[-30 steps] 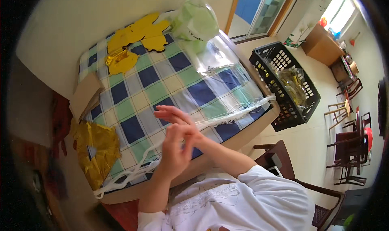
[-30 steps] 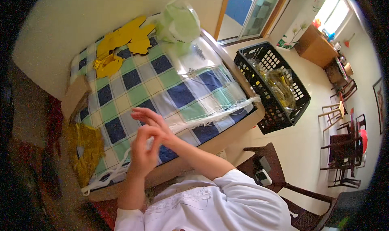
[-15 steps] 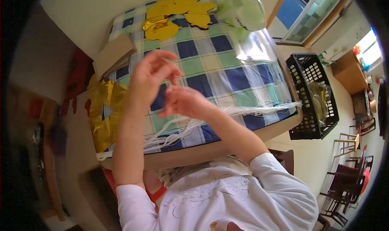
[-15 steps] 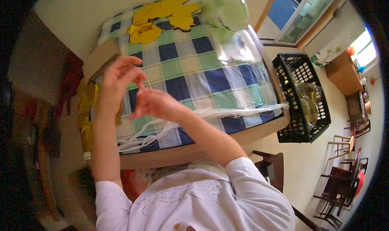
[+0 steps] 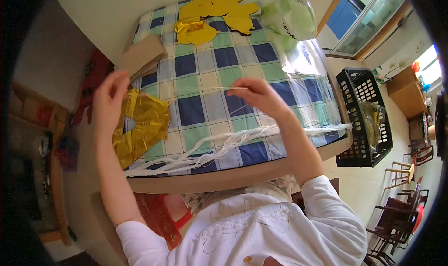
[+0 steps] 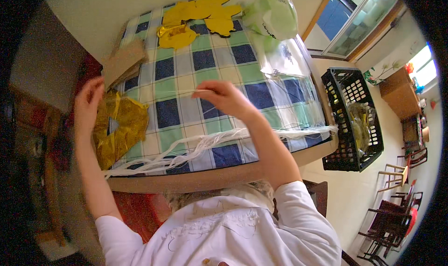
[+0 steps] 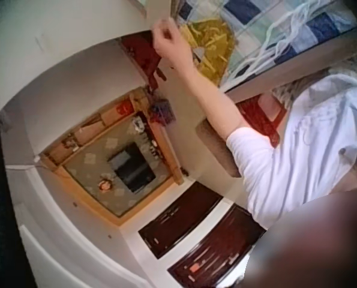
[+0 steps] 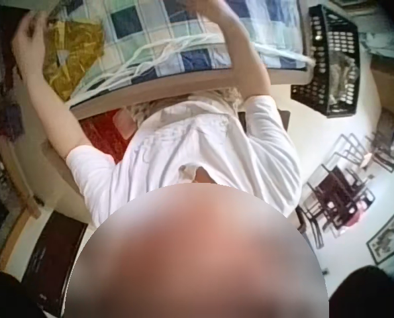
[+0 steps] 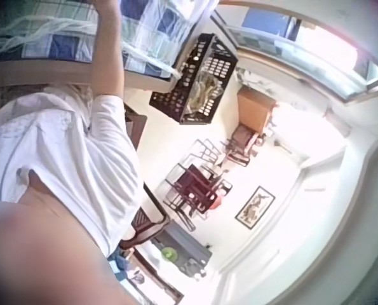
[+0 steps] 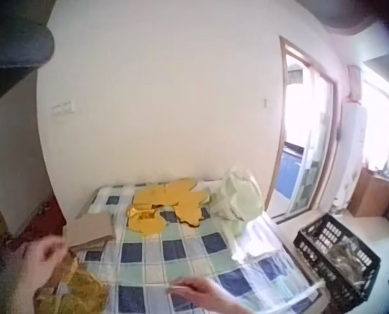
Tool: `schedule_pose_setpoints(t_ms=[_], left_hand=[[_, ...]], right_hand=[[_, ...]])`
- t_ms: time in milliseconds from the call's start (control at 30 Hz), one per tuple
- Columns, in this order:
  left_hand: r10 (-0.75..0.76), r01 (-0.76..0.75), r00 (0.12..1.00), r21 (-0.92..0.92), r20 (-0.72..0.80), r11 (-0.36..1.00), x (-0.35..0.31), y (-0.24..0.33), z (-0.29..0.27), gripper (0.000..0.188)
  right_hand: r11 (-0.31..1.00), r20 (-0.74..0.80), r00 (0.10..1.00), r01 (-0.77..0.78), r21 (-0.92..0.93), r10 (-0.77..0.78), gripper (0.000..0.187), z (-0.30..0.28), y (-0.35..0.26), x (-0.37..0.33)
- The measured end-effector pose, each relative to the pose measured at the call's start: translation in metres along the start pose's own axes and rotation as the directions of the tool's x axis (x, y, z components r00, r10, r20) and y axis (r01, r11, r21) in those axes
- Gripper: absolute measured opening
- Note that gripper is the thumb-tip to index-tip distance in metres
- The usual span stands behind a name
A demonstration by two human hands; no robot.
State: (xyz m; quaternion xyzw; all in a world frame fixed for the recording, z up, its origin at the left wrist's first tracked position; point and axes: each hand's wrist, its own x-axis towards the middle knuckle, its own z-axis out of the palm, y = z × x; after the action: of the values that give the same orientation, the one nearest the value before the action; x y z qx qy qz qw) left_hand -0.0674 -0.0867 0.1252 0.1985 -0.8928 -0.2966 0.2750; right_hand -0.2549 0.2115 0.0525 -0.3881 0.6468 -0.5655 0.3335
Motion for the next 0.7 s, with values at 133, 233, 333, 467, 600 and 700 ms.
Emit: schedule_pose_setpoints(t_ms=[133, 233, 333, 467, 600, 700], left_hand=[[-0.038, 0.124, 0.795, -0.101, 0.606, 0.987, -0.049, -0.015, 0.008, 0.021], [-0.106, 0.278, 0.556, -0.064, 0.824, 0.958, -0.060, -0.003, -0.004, 0.017], [-0.138, 0.337, 0.630, -0.109, 0.764, 0.935, -0.069, -0.014, -0.008, 0.016], [-0.222, 0.483, 0.749, -0.285, 0.625, 0.828, -0.069, -0.014, 0.003, 0.017], [-0.059, 0.128, 0.944, -0.195, 0.325, 0.972, -0.060, 0.023, 0.022, 0.018], [0.437, -0.478, 0.860, 0.114, 0.263, 0.871, -0.063, 0.066, 0.054, 0.012]], right_hand=[[0.997, -0.028, 0.999, 0.020, 0.072, -0.018, 0.019, -0.038, -0.002, -0.027], [0.974, 0.050, 0.994, -0.104, 0.203, 0.096, 0.018, -0.060, 0.000, -0.041], [0.994, 0.037, 0.998, -0.045, 0.101, 0.042, 0.018, -0.079, 0.012, -0.056], [0.951, 0.181, 0.974, -0.077, -0.300, 0.136, 0.032, -0.099, 0.015, -0.066], [0.688, 0.009, 1.000, 0.012, -0.726, -0.008, 0.067, -0.092, -0.006, -0.081], [0.801, 0.068, 0.973, 0.219, -0.557, -0.218, 0.091, -0.047, -0.028, -0.065]])
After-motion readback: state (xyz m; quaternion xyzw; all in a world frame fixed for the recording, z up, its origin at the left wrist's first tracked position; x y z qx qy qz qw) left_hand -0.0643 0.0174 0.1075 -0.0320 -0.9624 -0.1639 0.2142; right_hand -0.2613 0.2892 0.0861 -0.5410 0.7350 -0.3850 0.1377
